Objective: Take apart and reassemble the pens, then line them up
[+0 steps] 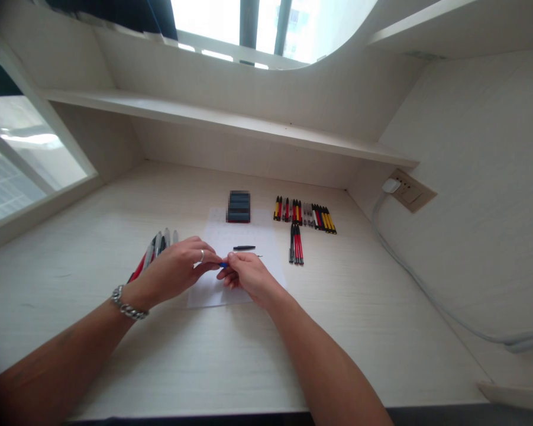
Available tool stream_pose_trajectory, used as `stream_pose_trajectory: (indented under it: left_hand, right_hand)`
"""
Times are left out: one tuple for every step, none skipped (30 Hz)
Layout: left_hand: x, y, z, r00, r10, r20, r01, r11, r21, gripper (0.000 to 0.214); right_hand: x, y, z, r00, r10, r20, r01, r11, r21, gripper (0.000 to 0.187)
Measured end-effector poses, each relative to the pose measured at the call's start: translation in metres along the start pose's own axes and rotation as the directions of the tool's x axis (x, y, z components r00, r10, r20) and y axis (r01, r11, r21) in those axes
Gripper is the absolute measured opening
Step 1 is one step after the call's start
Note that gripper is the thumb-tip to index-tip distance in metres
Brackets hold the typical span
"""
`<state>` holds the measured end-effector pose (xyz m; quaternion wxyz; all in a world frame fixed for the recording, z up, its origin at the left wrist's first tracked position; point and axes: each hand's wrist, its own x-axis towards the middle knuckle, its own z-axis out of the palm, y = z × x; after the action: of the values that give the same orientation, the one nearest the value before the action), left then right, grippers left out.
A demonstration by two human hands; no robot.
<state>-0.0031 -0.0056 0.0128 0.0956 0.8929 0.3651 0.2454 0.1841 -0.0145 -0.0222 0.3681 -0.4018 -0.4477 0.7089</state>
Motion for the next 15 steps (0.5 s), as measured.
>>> stream_pose_trajectory:
  left_hand:
    - [0.0, 0.0, -0.0003, 1.0, 0.014, 0.003, -0.014, 1.0, -0.008, 0.018]
    - [-0.0001, 0.0, -0.0004, 1.0, 0.024, 0.001, -0.024, 1.0, -0.019, 0.018]
    - [-0.0001, -0.0001, -0.0003, 1.0, 0.03, -0.004, -0.03, 0.999, -0.033, 0.018]
    - [-0.0002, -0.0002, -0.0002, 0.999, 0.032, -0.012, -0.032, 0.998, -0.046, 0.017]
    - [-0.0003, -0.0003, -0.0001, 0.999, 0.03, -0.017, -0.03, 0.998, -0.057, 0.017]
    - [-0.0005, -0.0005, 0.0, 1.0, 0.025, -0.02, -0.026, 0.998, -0.064, 0.016]
    - [-0.0006, -0.0006, 0.0, 1.0, 0.018, -0.02, -0.019, 0.997, -0.068, 0.016]
    - [-0.0006, -0.0008, 0.0, 1.0, 0.013, -0.019, -0.014, 0.997, -0.07, 0.016]
    - [-0.0007, -0.0009, 0.0, 1.0, 0.009, -0.017, -0.01, 0.998, -0.07, 0.017]
    - [-0.0007, -0.001, 0.0, 1.0, 0.006, -0.013, -0.007, 0.998, -0.069, 0.018]
    - [-0.0007, -0.0011, 0.0, 1.0, 0.002, -0.01, -0.003, 0.998, -0.068, 0.019]
    - [-0.0007, -0.0012, 0.0002, 1.0, -0.001, -0.008, 0.001, 0.998, -0.069, 0.019]
    - [-0.0007, -0.0015, 0.0003, 1.0, -0.007, -0.007, 0.007, 0.997, -0.073, 0.019]
    - [-0.0007, -0.0018, 0.0005, 1.0, -0.013, -0.007, 0.012, 0.997, -0.078, 0.018]
    - [-0.0008, -0.0022, 0.0006, 1.0, -0.021, -0.01, 0.02, 0.996, -0.083, 0.017]
  right_hand:
    - [0.0002, -0.0001, -0.0002, 1.0, 0.007, 0.006, -0.007, 1.0, 0.009, 0.03]
    - [0.0004, -0.0002, -0.0003, 1.0, 0.013, 0.01, -0.013, 1.0, 0.015, 0.029]
    - [0.0005, -0.0004, -0.0003, 1.0, 0.018, 0.014, -0.018, 1.0, 0.018, 0.028]
    - [0.0004, -0.0007, -0.0004, 1.0, 0.02, 0.018, -0.02, 1.0, 0.019, 0.028]
    - [0.0003, -0.001, -0.0006, 1.0, 0.021, 0.022, -0.021, 1.0, 0.018, 0.027]
    - [0.0001, -0.0015, -0.0008, 0.999, 0.02, 0.025, -0.02, 1.0, 0.016, 0.027]
    - [-0.0002, -0.002, -0.0011, 0.999, 0.018, 0.027, -0.019, 1.0, 0.014, 0.027]
    - [-0.0005, -0.0026, -0.0014, 0.999, 0.018, 0.027, -0.018, 1.0, 0.01, 0.026]
    - [-0.0007, -0.0032, -0.0018, 1.0, 0.017, 0.025, -0.017, 1.0, 0.003, 0.026]
    - [-0.0008, -0.0037, -0.0021, 1.0, 0.013, 0.022, -0.013, 1.0, -0.01, 0.026]
    - [-0.0008, -0.0039, -0.0025, 1.0, 0.004, 0.019, -0.004, 0.999, -0.032, 0.026]
    - [-0.0006, -0.0039, -0.0029, 1.0, -0.01, 0.017, 0.011, 0.998, -0.062, 0.025]
    - [-0.0003, -0.0038, -0.0034, 1.0, -0.027, 0.017, 0.028, 0.995, -0.097, 0.024]
    - [0.0, -0.0037, -0.0043, 0.999, -0.043, 0.018, 0.045, 0.99, -0.136, 0.024]
    - [0.0002, -0.0037, -0.0055, 0.998, -0.055, 0.021, 0.058, 0.983, -0.173, 0.023]
